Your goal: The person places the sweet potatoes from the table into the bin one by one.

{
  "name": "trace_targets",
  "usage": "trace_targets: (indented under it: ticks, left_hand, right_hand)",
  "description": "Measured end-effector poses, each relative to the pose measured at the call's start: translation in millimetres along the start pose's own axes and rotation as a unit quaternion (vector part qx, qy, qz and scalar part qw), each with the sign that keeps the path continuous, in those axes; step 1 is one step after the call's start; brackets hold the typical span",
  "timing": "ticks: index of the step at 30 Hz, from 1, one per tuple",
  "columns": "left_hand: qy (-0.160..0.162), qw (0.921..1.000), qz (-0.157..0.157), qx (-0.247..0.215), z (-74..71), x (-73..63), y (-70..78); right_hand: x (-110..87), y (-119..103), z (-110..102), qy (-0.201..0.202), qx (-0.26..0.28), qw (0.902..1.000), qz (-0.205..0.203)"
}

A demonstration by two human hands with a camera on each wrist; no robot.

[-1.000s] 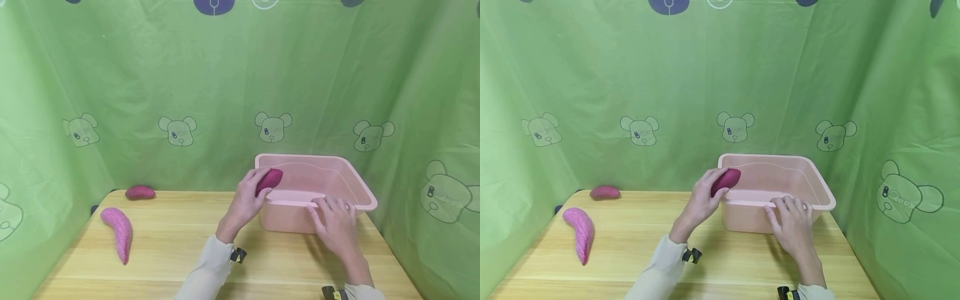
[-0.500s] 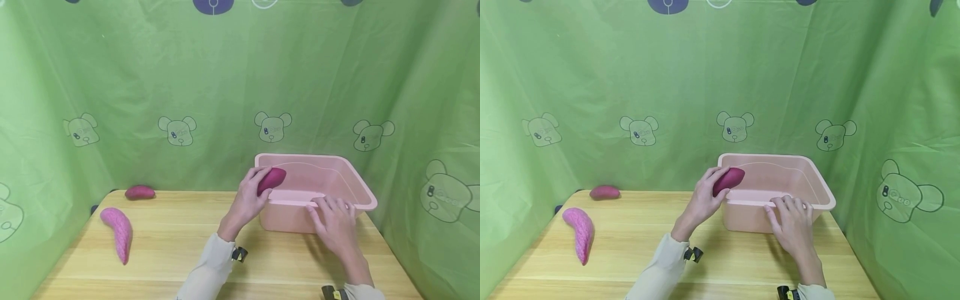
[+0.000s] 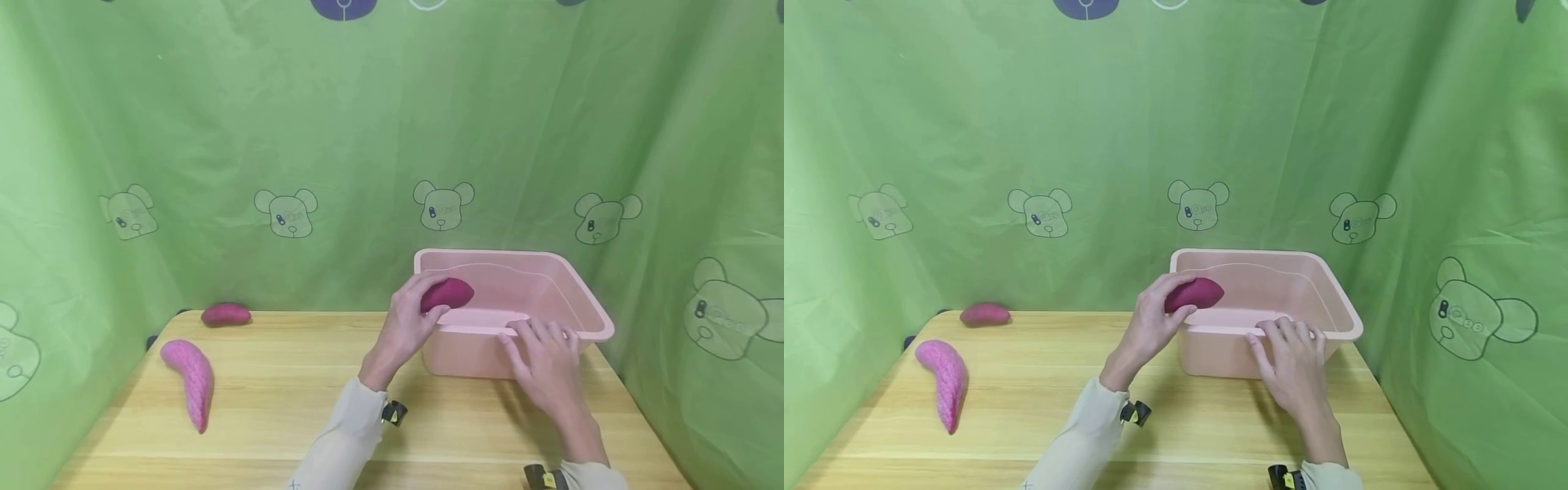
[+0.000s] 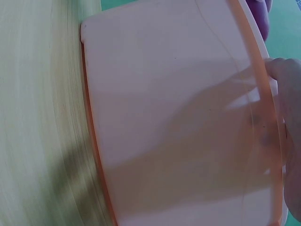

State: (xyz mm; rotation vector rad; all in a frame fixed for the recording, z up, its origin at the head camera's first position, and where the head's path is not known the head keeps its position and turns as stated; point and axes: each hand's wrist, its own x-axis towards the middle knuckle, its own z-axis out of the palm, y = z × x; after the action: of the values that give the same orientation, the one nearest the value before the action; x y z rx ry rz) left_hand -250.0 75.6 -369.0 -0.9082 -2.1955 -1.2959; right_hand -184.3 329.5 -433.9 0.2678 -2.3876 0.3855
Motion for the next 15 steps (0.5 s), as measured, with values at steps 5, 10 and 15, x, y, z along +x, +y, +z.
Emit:
trace_targets:
  ticks: [5, 10, 15]
  left_hand:
    - [0.003, 1.0, 0.003, -0.001, 4.4, 2.1, -0.4]
    - [-0.004, 1.0, -0.001, -0.002, 8.5, 3.6, 0.5]
    - [-0.01, 0.9998, -0.012, 0.009, 12.6, 5.8, 1.9]
  right_hand:
    - [-0.1, 0.1, -0.2, 0.003, 0.0, 1.0, -0.001]
    - [0.4, -0.5, -0.6, -0.001, -0.002, 1.0, -0.001]
    - [1.0, -0.9, -0.7, -0.002, -0.002, 1.0, -0.001]
